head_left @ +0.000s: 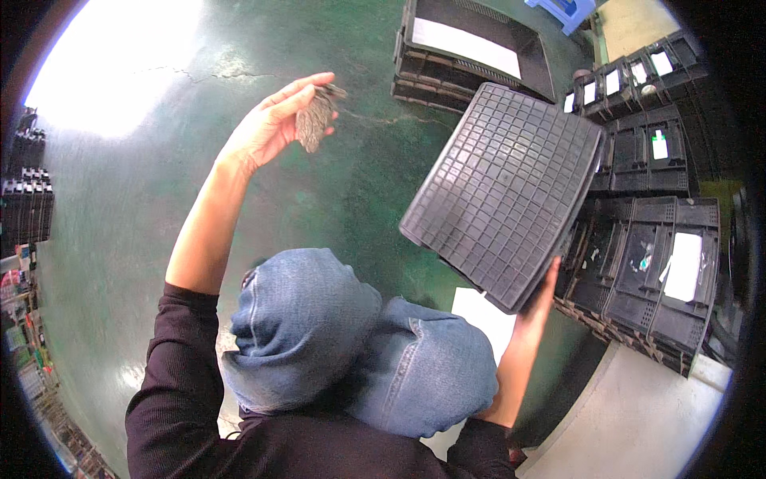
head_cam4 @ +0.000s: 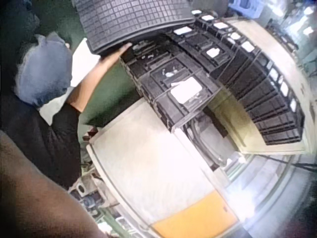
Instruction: The person places a label on a plastic bag, walks to a scale, and hands the bag to another person. Then the person retrieves a wet cloth, washes it, and wipes the inside of a black plastic crate.
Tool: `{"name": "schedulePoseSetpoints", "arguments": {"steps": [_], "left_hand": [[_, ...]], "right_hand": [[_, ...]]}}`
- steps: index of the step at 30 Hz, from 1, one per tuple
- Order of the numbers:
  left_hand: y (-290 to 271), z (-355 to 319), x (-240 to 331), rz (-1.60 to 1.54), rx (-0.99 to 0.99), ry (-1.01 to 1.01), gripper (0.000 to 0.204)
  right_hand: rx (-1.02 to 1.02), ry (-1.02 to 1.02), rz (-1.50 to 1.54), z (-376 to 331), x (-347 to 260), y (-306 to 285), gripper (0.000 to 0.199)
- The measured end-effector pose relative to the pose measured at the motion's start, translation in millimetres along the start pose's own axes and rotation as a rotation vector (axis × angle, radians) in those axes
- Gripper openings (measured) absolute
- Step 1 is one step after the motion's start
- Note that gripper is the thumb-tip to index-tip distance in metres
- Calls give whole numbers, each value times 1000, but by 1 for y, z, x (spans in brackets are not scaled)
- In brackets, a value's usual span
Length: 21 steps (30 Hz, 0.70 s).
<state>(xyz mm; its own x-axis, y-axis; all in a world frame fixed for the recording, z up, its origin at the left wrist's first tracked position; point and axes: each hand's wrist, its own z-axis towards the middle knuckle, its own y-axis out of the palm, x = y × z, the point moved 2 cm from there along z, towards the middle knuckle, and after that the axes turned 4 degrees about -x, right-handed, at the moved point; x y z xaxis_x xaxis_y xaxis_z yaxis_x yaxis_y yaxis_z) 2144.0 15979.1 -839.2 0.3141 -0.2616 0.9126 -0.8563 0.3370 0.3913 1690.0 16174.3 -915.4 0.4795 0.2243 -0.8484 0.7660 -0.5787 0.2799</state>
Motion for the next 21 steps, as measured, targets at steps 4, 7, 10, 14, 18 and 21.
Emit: {"name": "schedulePoseSetpoints", "arguments": {"steps": [4, 7, 10, 14, 18, 21], "left_hand": [[-8, -2, 37, -207, -255, 232, 43], [-16, 3, 53, 280, -27, 298, 36], [-29, 20, 60, 953, 100, 177, 35], [-56, 32, 85, 1285, 121, 49, 35], [-45, 18, 133, 890, 261, 269, 34], [-10, 7, 151, 714, 35, 290, 31]], "right_hand": [[51, -324, -609, -31, -63, 43, 52], [-95, -449, -918, -41, -65, 68, 31], [-65, -805, -1418, -28, -34, 76, 37], [-107, -1084, -1618, 6, 24, 60, 39], [-151, -983, -1700, 7, 63, 54, 32], [-382, -502, -1958, 1, 43, 94, 45]]}}
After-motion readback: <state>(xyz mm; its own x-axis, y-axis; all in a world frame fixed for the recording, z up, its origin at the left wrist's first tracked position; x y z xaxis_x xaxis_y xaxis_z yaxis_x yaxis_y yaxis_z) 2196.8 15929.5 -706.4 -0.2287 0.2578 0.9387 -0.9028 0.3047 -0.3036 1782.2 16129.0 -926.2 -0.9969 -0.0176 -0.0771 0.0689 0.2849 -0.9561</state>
